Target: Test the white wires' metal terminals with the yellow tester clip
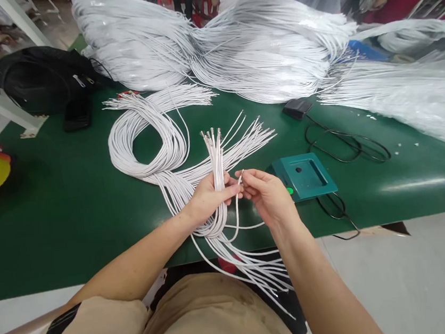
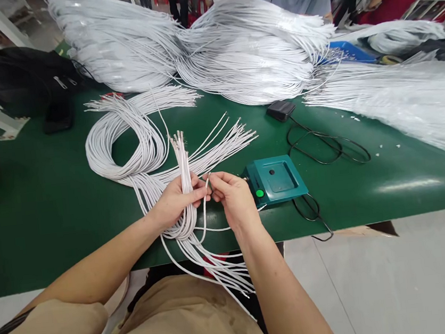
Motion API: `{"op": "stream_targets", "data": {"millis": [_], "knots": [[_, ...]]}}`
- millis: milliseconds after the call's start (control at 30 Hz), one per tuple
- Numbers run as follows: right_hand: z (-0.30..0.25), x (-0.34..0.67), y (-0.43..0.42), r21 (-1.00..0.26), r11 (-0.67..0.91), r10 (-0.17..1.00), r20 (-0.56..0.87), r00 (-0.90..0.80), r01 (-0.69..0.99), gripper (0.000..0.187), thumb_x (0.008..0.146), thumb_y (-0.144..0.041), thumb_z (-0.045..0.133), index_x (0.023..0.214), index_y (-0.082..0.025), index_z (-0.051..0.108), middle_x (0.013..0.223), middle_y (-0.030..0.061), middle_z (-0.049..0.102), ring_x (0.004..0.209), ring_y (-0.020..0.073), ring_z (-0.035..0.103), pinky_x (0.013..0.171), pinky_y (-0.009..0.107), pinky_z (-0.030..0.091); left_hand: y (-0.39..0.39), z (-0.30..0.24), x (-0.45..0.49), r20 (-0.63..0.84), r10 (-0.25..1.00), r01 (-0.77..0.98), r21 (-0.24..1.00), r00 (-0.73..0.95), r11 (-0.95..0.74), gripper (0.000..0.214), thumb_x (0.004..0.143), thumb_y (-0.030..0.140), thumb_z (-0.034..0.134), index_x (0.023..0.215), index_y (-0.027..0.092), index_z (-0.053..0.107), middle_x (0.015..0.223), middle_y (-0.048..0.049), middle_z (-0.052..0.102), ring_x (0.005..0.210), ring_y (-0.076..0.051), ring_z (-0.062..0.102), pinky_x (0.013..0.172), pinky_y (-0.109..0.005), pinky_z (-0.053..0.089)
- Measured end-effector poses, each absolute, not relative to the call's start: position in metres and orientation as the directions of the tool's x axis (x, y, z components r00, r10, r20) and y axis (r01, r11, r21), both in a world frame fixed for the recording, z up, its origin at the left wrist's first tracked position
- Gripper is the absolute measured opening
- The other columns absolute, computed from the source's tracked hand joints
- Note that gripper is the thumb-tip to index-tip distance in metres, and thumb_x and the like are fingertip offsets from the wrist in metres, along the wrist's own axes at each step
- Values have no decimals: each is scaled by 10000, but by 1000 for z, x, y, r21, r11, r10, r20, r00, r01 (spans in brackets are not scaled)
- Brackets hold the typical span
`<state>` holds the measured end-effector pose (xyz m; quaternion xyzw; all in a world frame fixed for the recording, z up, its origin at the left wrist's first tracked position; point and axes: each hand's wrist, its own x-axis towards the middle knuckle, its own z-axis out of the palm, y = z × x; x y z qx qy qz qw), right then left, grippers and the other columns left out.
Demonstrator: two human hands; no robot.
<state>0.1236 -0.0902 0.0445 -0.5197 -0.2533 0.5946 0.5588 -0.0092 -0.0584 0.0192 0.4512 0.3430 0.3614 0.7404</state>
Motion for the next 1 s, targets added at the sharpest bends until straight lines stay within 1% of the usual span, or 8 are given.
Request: {"op": "stream_targets", "data": {"millis": [100,167,300,433,600,767,900,1000], "knots": [[45,122,-90,-802,-277,919,-383,99,-529,155,651,-288,748,671,-145,691,507,-70,391,490,60,359,502,222,338,-58,19,-10,-152,843,-194,938,515,288,314,749,253,698,779,181,394,766,-2,632,656,-97,614,525,-200,409],[46,124,-89,-786,-295,919,-389,64,-543,130,671,-271,714,644,-153,666,504,-76,364,480,61,350,504,225,355,-58,20,-11,-133,837,-175,949,531,262,309,763,258,681,767,184,381,750,-1,627,638,-93,603,523,-203,404],[48,130,-83,-819,-299,928,-368,48,-490,210,729,-359,668,744,-153,708,538,-56,437,472,72,399,489,233,366,-60,24,-11,-123,812,-138,960,571,243,290,784,252,653,751,182,374,729,-14,634,611,-89,589,496,-198,373],[46,134,-79,-822,-368,920,-390,-42,-434,267,698,-398,736,624,-153,660,524,-45,458,463,87,450,473,241,365,-61,23,-11,-113,793,-154,955,599,252,319,788,251,658,754,190,347,682,7,614,603,-96,596,483,-192,369],[40,137,-88,-745,-382,913,-397,-98,-547,296,689,-429,786,704,-151,686,552,-57,458,523,81,462,574,253,432,-59,21,-13,-83,789,-162,961,609,226,317,795,258,665,766,184,358,753,-20,647,660,-105,619,525,-199,414],[39,137,-96,-724,-332,926,-373,-62,-604,255,714,-379,782,810,-150,725,594,-44,503,582,89,476,639,267,452,-57,21,-12,-81,788,-167,959,610,228,305,798,249,664,783,182,367,772,-16,643,679,-103,621,531,-195,420],[42,136,-101,-785,-256,947,-322,19,-565,243,722,-361,764,819,-139,742,611,-14,559,601,104,499,644,284,452,-58,21,-11,-70,794,-180,959,603,221,319,798,247,665,769,187,353,758,-5,638,676,-103,620,527,-195,429],[42,136,-103,-817,-222,949,-305,72,-532,263,688,-336,777,853,-132,756,643,8,616,610,106,523,656,286,462,-59,18,-12,-70,795,-154,967,603,202,273,803,228,662,799,175,394,790,-11,643,690,-100,620,539,-193,445]]}}
